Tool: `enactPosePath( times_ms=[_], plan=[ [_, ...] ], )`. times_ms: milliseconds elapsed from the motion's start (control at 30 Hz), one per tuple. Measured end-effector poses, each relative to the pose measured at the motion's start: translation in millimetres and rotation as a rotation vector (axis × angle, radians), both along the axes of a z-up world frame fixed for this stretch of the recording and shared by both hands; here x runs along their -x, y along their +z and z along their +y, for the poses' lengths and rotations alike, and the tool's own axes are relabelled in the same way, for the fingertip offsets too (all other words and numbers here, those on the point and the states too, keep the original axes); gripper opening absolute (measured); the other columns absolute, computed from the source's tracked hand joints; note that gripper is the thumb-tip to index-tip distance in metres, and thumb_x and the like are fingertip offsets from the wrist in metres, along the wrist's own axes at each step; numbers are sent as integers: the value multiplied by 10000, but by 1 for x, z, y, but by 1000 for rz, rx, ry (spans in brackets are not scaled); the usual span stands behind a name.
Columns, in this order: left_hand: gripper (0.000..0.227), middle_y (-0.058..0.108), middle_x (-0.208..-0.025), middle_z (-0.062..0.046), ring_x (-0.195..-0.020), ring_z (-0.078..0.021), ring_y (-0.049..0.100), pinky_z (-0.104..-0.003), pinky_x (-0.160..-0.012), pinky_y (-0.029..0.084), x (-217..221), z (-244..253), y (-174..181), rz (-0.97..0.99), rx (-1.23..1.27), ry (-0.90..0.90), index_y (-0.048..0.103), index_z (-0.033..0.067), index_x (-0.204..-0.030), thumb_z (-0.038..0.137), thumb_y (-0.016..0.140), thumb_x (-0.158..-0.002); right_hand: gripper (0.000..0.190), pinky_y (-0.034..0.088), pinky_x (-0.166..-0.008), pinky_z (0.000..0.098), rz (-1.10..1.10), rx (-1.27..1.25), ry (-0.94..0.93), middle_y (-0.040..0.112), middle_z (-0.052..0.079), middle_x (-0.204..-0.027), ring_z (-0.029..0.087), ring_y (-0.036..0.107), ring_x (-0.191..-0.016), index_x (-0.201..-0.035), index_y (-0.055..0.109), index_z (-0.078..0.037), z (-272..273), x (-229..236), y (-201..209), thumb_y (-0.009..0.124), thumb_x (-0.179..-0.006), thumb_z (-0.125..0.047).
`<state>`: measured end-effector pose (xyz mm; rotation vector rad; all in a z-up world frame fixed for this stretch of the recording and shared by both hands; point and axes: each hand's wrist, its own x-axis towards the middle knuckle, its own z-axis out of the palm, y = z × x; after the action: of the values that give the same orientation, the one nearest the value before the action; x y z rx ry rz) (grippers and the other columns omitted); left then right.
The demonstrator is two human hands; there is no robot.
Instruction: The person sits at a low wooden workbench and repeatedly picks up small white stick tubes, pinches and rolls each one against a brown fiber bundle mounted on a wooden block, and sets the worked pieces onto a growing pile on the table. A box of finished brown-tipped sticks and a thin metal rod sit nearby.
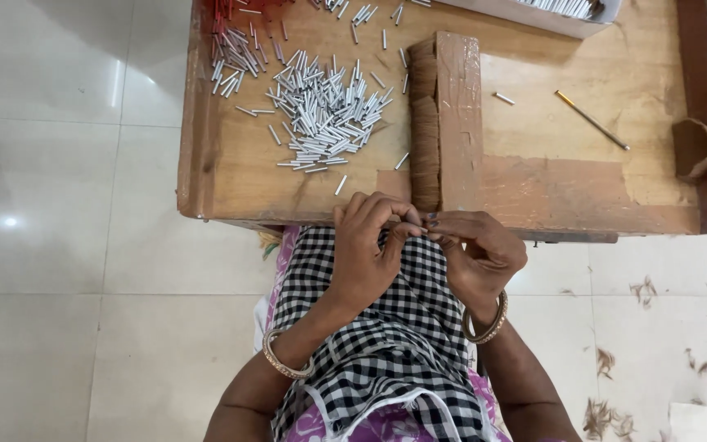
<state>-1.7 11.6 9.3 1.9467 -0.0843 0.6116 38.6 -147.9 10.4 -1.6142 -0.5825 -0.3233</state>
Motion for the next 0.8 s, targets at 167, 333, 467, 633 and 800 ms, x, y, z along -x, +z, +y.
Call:
enactPosePath(
  times_ms=[167, 333, 467, 633, 800],
  plan=[
    [62, 691, -975, 53, -899, -167, 572, -353, -860, 336, -1, -4, -10, -4, -55, 28, 667, 125, -932, 130, 728, -933, 256, 622, -710, 254, -151, 282, -94, 768, 124, -1005, 173, 766, -879, -954, 751, -8, -4, 0, 16, 692, -820, 201],
    [72, 684, -969, 49, -892, -170, 565, -354, -856, 333, -1, -5, -7, -14, -111, 70, 665, 125, -944, 136, 736, -934, 225, 603, -709, 252, -325, 454, -155, 777, 89, -1017, 172, 775, -886, -961, 768, -48, -7, 0, 25, 760, -846, 145],
    [103, 668, -962, 48, -901, -176, 563, -366, -870, 335, 1, -6, -5, -54, -180, 116, 652, 126, -975, 140, 744, -930, 213, 585, -683, 250, -369, 518, -137, 774, 99, -1024, 180, 769, -869, -986, 778, -51, -11, 0, 27, 816, -829, 88],
    [122, 669, -982, 50, -908, -180, 557, -368, -862, 335, 3, -7, -9, -64, -210, 152, 643, 124, -1009, 135, 742, -938, 268, 621, -747, 264, -262, 501, -53, 767, 113, -1068, 180, 770, -929, -1057, 765, -24, -5, -1, 34, 785, -827, 112],
    [109, 681, -1013, 54, -926, -174, 565, -367, -858, 330, 5, -4, -11, -29, -225, 200, 644, 122, -1021, 94, 722, -950, 329, 637, -778, 280, -250, 471, -2, 746, 139, -1093, 194, 753, -953, -1115, 738, 11, 1, 2, 29, 761, -815, 144]
  ],
)
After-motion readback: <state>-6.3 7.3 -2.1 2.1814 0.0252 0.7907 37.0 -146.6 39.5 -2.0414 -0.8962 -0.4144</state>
